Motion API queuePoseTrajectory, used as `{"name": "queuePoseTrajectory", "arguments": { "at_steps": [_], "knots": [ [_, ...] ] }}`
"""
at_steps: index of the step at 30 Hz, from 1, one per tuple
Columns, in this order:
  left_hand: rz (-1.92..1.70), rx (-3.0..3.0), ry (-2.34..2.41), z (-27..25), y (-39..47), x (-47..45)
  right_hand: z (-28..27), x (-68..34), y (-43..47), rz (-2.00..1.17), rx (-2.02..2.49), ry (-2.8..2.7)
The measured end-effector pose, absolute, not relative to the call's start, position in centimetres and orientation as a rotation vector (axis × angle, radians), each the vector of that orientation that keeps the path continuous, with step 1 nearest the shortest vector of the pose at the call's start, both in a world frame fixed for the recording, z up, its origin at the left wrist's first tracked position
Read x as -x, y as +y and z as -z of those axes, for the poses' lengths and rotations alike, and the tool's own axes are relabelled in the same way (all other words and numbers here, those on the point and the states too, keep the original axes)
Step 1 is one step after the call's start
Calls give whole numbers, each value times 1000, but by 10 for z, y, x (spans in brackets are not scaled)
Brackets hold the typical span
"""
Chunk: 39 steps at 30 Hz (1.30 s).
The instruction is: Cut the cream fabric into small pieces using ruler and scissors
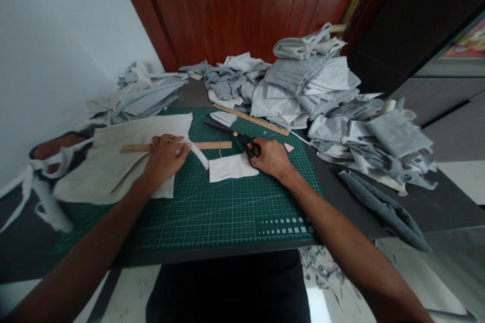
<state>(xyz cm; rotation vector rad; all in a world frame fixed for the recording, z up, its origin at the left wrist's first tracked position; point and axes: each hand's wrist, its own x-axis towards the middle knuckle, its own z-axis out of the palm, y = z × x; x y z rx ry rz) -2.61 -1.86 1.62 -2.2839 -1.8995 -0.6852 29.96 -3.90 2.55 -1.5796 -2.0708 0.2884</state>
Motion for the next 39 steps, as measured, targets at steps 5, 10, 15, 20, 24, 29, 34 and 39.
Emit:
{"name": "queuePoseTrajectory", "arguments": {
  "at_steps": [5,10,15,20,24,29,34,39],
  "knots": [
    [762,2236,-1998,-15,-13,22,-24,-299,-40,-297,1584,-2070],
    [1012,2335,-2000,-13,-5,17,-23,-299,-40,-271,1594,-2061],
    [2129,2519,-1982,-26,-8,3,-25,-298,-41,-289,1556,-2049],
    [2699,2489,-1899,-42,-22,-10,-32,-298,-44,-343,1489,-2034],
    [2698,2539,-1969,-45,-31,-15,-38,-296,-50,-367,1442,-2076],
    [2600,2637,-1922,-45,-39,-19,-40,-291,-56,-391,1407,-2158],
    [2578,2645,-1872,-43,-45,-24,-41,-287,-61,-429,1340,-2235],
    [2677,2585,-1876,-41,-51,-31,-42,-284,-64,-442,1286,-2299]
  ]
}}
